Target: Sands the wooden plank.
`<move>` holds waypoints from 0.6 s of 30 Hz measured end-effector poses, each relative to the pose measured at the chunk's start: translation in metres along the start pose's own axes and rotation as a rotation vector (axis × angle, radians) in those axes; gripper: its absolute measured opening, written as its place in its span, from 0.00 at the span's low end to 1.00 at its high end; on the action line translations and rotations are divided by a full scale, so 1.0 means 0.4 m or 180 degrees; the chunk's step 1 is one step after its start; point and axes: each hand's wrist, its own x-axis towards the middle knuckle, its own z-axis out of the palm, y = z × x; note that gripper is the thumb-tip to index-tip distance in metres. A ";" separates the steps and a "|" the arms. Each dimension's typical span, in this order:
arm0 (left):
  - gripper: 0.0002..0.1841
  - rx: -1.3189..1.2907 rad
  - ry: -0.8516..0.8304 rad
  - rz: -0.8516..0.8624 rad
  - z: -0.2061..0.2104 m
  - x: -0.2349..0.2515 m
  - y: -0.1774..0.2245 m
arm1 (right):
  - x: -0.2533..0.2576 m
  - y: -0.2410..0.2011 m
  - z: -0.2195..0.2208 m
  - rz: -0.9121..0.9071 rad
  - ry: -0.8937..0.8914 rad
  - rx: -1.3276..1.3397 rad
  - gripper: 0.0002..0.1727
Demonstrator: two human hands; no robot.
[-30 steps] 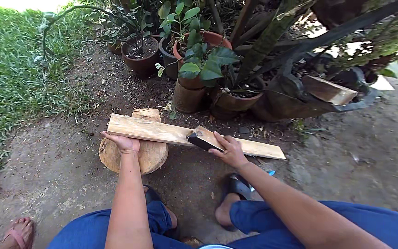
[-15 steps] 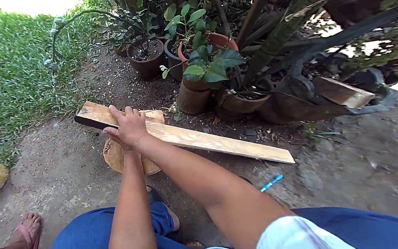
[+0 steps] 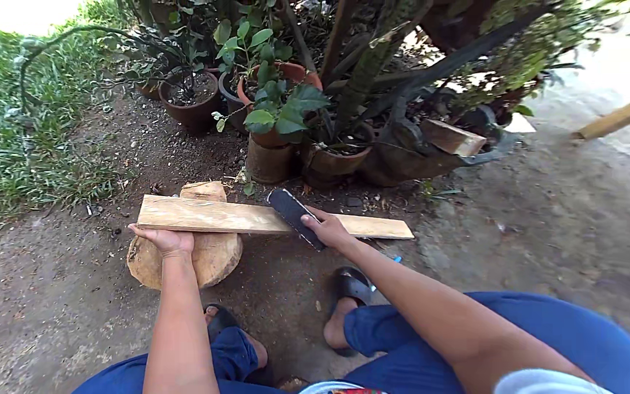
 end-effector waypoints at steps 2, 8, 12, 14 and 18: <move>0.52 0.0012 -0.0006 0.0014 -0.001 0.005 -0.002 | -0.020 -0.031 -0.008 0.0751 -0.0239 0.1209 0.33; 0.51 0.0080 0.0047 0.0023 0.001 0.003 0.001 | -0.027 -0.045 0.013 0.0628 -0.0129 0.1121 0.34; 0.50 0.0098 0.0108 -0.0029 0.004 0.000 0.004 | 0.025 0.001 0.036 -0.0605 0.0179 -0.1222 0.52; 0.50 0.0107 0.0127 -0.0033 0.007 -0.001 0.005 | 0.032 -0.011 0.075 -0.1009 0.0326 -0.1628 0.54; 0.50 0.0091 0.0102 -0.0027 0.003 0.002 -0.002 | 0.037 -0.133 0.204 -0.1771 0.0418 -0.1562 0.50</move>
